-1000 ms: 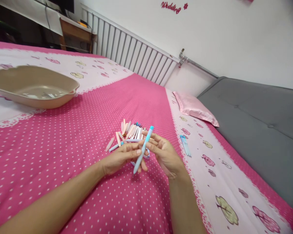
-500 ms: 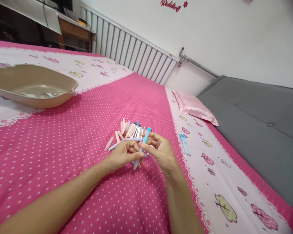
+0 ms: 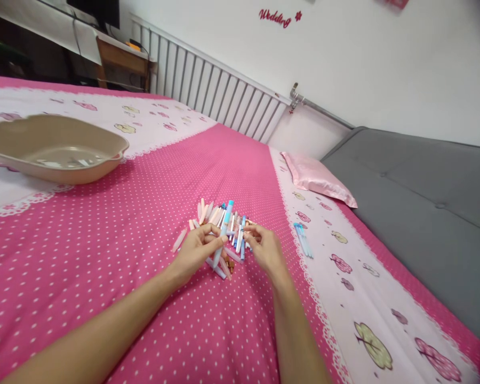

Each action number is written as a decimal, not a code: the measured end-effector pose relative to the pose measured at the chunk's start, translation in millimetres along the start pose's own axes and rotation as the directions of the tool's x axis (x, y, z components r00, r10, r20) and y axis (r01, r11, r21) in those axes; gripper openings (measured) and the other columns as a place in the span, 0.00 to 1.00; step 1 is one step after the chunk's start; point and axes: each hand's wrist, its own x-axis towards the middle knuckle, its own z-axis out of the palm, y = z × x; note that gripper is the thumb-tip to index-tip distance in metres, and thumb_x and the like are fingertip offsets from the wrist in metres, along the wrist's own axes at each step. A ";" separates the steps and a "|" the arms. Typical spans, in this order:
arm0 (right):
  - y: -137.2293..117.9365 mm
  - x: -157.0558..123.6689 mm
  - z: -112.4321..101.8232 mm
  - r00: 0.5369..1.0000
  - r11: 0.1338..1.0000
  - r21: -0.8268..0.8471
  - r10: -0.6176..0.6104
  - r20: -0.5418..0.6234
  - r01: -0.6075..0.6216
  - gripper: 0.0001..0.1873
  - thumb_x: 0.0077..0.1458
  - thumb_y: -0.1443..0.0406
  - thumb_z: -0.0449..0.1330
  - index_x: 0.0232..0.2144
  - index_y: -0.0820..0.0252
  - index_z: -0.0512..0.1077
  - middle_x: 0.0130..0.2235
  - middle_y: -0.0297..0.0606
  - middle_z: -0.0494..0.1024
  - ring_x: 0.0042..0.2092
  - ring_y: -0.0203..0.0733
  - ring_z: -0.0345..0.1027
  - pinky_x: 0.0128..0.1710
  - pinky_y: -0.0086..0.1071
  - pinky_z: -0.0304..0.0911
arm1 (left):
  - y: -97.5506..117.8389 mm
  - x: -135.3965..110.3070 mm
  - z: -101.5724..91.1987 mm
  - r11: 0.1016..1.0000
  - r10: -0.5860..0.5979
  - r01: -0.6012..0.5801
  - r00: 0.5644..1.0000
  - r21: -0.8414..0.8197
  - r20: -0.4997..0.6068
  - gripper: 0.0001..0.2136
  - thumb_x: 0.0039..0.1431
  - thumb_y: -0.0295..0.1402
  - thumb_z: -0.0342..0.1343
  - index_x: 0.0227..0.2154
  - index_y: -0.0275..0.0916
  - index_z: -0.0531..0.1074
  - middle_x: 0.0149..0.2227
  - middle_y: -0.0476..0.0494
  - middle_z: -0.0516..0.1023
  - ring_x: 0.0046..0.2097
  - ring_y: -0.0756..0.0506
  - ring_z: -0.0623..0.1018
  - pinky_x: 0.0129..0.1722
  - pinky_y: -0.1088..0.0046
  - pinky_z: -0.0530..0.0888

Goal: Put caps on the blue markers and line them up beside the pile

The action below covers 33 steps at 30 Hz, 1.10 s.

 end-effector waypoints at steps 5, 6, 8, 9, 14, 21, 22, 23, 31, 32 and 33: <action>2.6 -3.1 19.7 0.996 0.953 -0.302 -0.006 0.089 0.032 0.10 0.51 0.70 0.59 0.37 0.59 0.76 0.28 0.34 0.75 0.32 0.40 0.68 0.32 0.29 0.57 | 0.2 0.7 0.6 1.000 0.023 -0.022 0.998 0.011 -0.052 0.16 0.50 0.39 0.61 0.32 0.36 0.60 0.20 0.48 0.75 0.20 0.43 0.76 0.18 0.66 0.76; 2.5 -3.8 21.6 0.996 0.940 -0.342 0.015 0.089 0.017 0.11 0.50 0.70 0.60 0.37 0.59 0.75 0.29 0.34 0.75 0.33 0.40 0.68 0.32 0.28 0.56 | 0.5 0.4 0.9 1.000 0.023 -0.022 0.998 0.018 -0.063 0.16 0.50 0.39 0.61 0.32 0.36 0.60 0.20 0.48 0.75 0.20 0.44 0.76 0.18 0.68 0.75; 2.0 -4.8 23.3 0.995 0.914 -0.405 0.054 0.085 -0.015 0.14 0.48 0.72 0.59 0.39 0.58 0.75 0.30 0.35 0.76 0.34 0.41 0.68 0.31 0.28 0.56 | 1.2 -0.2 1.5 0.999 0.026 -0.023 0.997 0.031 -0.079 0.17 0.49 0.39 0.61 0.32 0.35 0.60 0.19 0.49 0.74 0.19 0.45 0.76 0.17 0.71 0.74; 1.6 -5.1 23.4 0.994 0.904 -0.426 0.068 0.080 -0.028 0.15 0.48 0.73 0.59 0.40 0.58 0.75 0.31 0.36 0.76 0.35 0.41 0.68 0.31 0.28 0.56 | 1.6 -0.5 1.8 0.999 0.024 -0.021 0.997 0.033 -0.079 0.17 0.49 0.39 0.61 0.32 0.35 0.60 0.19 0.49 0.74 0.19 0.45 0.76 0.17 0.71 0.74; -1.1 -4.9 22.2 0.994 0.896 -0.442 0.080 0.079 -0.037 0.16 0.49 0.73 0.60 0.41 0.58 0.75 0.32 0.39 0.77 0.35 0.43 0.70 0.31 0.29 0.57 | 2.9 -0.7 3.2 1.000 0.011 -0.010 0.997 0.018 -0.072 0.18 0.47 0.40 0.62 0.31 0.36 0.60 0.19 0.49 0.75 0.19 0.43 0.76 0.17 0.66 0.75; -0.1 -3.9 25.3 0.996 0.902 -0.432 0.055 0.077 -0.017 0.11 0.49 0.69 0.63 0.37 0.56 0.77 0.38 0.40 0.79 0.41 0.48 0.71 0.38 0.33 0.61 | 4.5 0.2 3.8 0.999 0.003 0.001 0.996 0.039 -0.092 0.18 0.46 0.38 0.63 0.31 0.35 0.60 0.18 0.49 0.75 0.19 0.44 0.76 0.17 0.70 0.73; -0.3 -4.0 25.7 0.996 0.901 -0.434 0.055 0.074 -0.017 0.10 0.49 0.70 0.63 0.36 0.56 0.78 0.39 0.40 0.78 0.43 0.48 0.71 0.39 0.34 0.61 | 4.6 0.3 3.8 0.999 0.006 -0.001 0.995 0.046 -0.099 0.18 0.46 0.39 0.63 0.30 0.35 0.60 0.18 0.49 0.74 0.19 0.44 0.76 0.17 0.72 0.73; -0.7 -4.2 26.0 0.996 0.899 -0.437 0.057 0.072 -0.020 0.09 0.49 0.71 0.63 0.35 0.56 0.77 0.40 0.40 0.78 0.44 0.48 0.71 0.40 0.34 0.60 | 4.7 0.3 3.9 0.999 0.007 -0.002 0.995 0.049 -0.104 0.18 0.46 0.39 0.63 0.30 0.35 0.60 0.18 0.49 0.74 0.19 0.44 0.76 0.17 0.73 0.72; -0.7 -6.8 30.3 0.993 0.898 -0.439 0.018 0.119 0.036 0.13 0.50 0.69 0.63 0.40 0.56 0.74 0.40 0.39 0.77 0.42 0.46 0.70 0.37 0.31 0.58 | 3.2 0.0 3.2 0.999 0.014 -0.012 0.998 0.032 -0.067 0.20 0.46 0.42 0.63 0.31 0.35 0.60 0.19 0.48 0.75 0.18 0.44 0.75 0.17 0.70 0.74; 0.2 -6.9 31.2 0.992 0.897 -0.440 0.008 0.122 0.047 0.13 0.51 0.69 0.63 0.40 0.56 0.73 0.39 0.39 0.77 0.41 0.45 0.70 0.36 0.31 0.58 | 3.2 0.0 3.1 0.999 0.012 -0.010 0.997 0.033 -0.070 0.20 0.45 0.42 0.63 0.31 0.35 0.60 0.19 0.48 0.75 0.18 0.44 0.75 0.17 0.69 0.74; 1.2 -6.8 31.9 0.993 0.896 -0.442 0.004 0.118 0.049 0.12 0.51 0.69 0.62 0.40 0.56 0.73 0.38 0.39 0.78 0.41 0.45 0.70 0.36 0.30 0.57 | 3.3 0.1 3.2 0.999 0.010 -0.008 0.997 0.034 -0.075 0.20 0.45 0.42 0.63 0.31 0.35 0.60 0.19 0.48 0.75 0.18 0.44 0.75 0.17 0.69 0.74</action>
